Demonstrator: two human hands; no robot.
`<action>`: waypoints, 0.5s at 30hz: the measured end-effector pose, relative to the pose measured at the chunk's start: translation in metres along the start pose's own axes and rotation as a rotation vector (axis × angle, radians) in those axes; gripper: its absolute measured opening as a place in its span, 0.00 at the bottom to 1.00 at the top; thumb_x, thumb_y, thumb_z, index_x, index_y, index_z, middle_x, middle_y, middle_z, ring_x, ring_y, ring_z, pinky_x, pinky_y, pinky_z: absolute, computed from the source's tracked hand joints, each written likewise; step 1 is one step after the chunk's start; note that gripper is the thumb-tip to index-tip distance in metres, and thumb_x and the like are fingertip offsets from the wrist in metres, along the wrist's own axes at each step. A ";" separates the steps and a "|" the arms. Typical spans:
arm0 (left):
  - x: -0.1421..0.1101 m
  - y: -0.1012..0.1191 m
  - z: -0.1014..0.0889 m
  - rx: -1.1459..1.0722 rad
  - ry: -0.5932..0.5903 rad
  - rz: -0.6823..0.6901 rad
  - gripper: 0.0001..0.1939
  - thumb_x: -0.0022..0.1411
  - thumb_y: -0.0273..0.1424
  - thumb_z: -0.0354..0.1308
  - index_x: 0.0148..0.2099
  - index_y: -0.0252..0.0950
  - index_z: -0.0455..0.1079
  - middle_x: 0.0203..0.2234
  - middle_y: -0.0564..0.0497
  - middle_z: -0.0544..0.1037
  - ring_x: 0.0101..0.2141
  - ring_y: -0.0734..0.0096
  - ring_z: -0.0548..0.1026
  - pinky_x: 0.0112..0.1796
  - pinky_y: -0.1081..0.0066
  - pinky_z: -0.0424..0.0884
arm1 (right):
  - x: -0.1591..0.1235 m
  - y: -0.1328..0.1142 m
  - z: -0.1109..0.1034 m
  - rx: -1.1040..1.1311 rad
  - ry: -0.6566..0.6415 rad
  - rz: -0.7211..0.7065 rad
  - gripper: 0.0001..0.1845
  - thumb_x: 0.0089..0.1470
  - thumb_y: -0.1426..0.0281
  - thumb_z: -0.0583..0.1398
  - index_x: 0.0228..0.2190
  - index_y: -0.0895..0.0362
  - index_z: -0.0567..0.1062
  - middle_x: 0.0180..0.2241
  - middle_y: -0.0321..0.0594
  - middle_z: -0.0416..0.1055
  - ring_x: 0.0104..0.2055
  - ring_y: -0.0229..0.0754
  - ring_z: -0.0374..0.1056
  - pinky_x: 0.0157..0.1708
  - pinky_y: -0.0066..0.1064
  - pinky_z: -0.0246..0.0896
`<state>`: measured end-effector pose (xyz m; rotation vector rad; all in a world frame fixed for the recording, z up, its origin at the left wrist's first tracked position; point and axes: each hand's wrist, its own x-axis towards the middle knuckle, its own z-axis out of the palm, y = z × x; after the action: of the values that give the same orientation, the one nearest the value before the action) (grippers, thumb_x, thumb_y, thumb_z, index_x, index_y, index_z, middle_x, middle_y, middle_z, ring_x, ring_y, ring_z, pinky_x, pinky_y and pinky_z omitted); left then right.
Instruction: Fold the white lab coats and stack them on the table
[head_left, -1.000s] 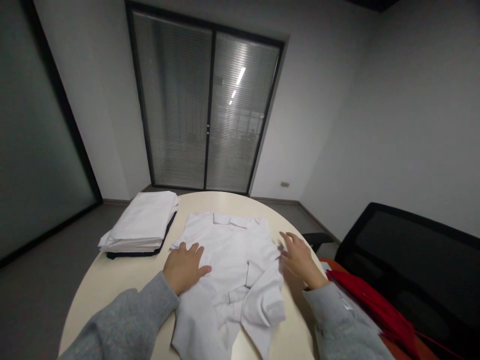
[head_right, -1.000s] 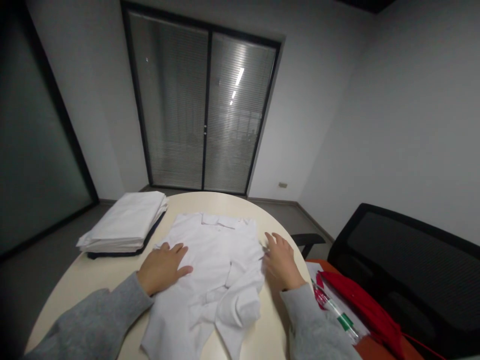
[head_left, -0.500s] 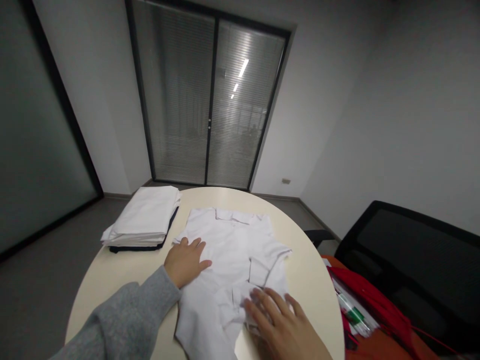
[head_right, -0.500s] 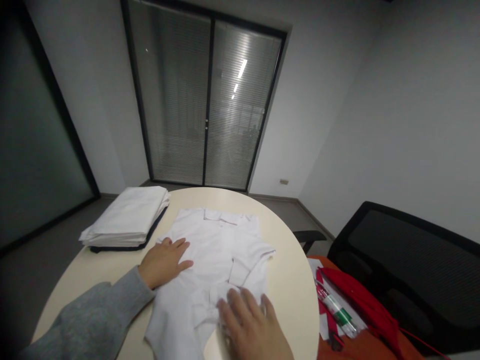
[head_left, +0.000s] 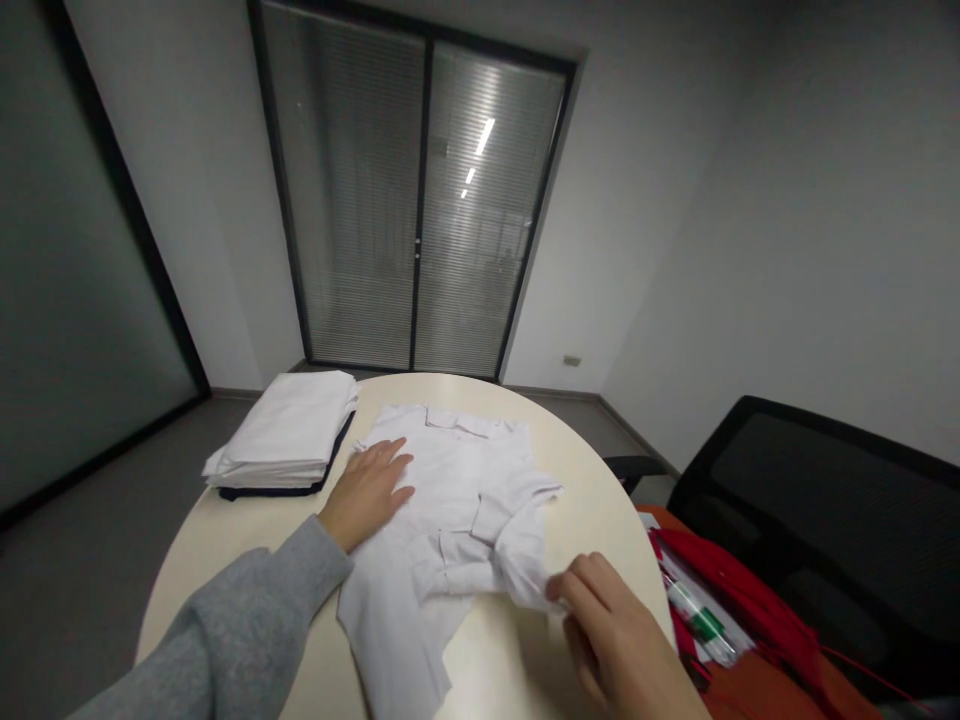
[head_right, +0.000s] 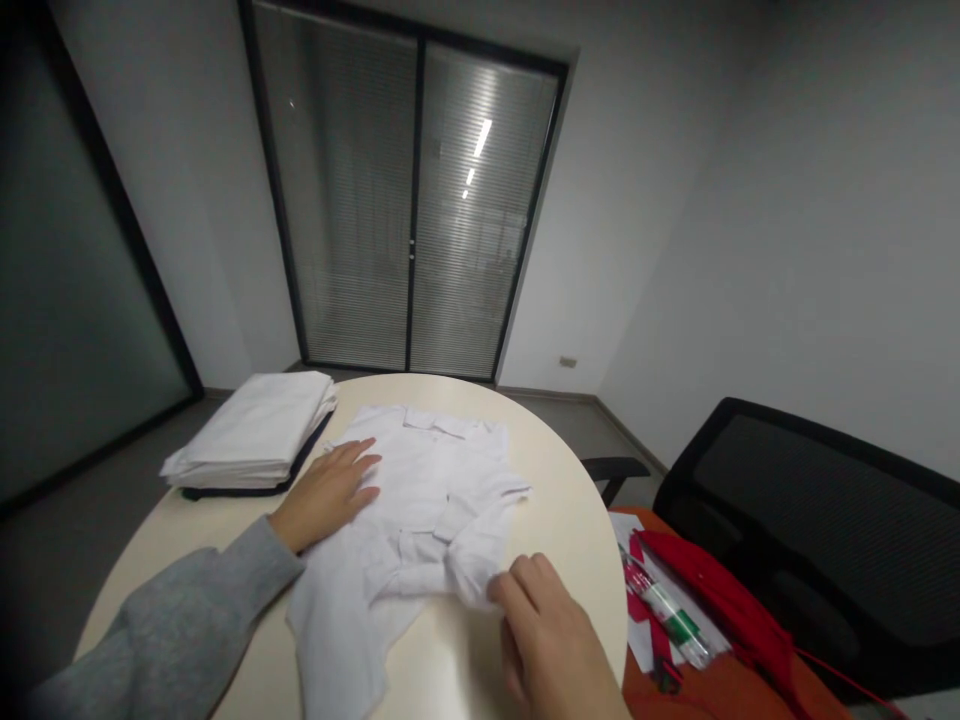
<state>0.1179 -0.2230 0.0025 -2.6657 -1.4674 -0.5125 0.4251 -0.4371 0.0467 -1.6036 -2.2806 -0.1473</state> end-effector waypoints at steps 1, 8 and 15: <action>-0.002 0.007 -0.010 -0.044 0.016 0.056 0.19 0.69 0.33 0.59 0.61 0.38 0.71 0.68 0.41 0.66 0.66 0.48 0.63 0.64 0.48 0.60 | -0.002 -0.004 -0.008 0.055 -0.050 -0.053 0.20 0.48 0.84 0.52 0.37 0.51 0.72 0.37 0.40 0.72 0.40 0.46 0.70 0.37 0.34 0.67; -0.084 0.087 -0.042 -0.285 -0.288 0.520 0.12 0.68 0.41 0.62 0.51 0.44 0.72 0.43 0.50 0.80 0.43 0.60 0.77 0.44 0.62 0.72 | -0.015 0.035 -0.027 0.138 0.209 0.237 0.08 0.58 0.72 0.52 0.29 0.51 0.68 0.27 0.36 0.69 0.28 0.42 0.67 0.27 0.31 0.62; -0.133 0.084 0.009 -0.162 -0.421 0.498 0.12 0.72 0.35 0.56 0.55 0.45 0.73 0.42 0.47 0.83 0.40 0.59 0.79 0.40 0.64 0.72 | -0.017 0.050 -0.008 0.058 0.058 0.219 0.16 0.58 0.70 0.54 0.47 0.49 0.74 0.40 0.45 0.76 0.39 0.51 0.74 0.39 0.42 0.71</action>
<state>0.1243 -0.3752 -0.0385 -3.2504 -0.7740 -0.0313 0.4786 -0.4365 0.0423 -1.7808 -2.0304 -0.0712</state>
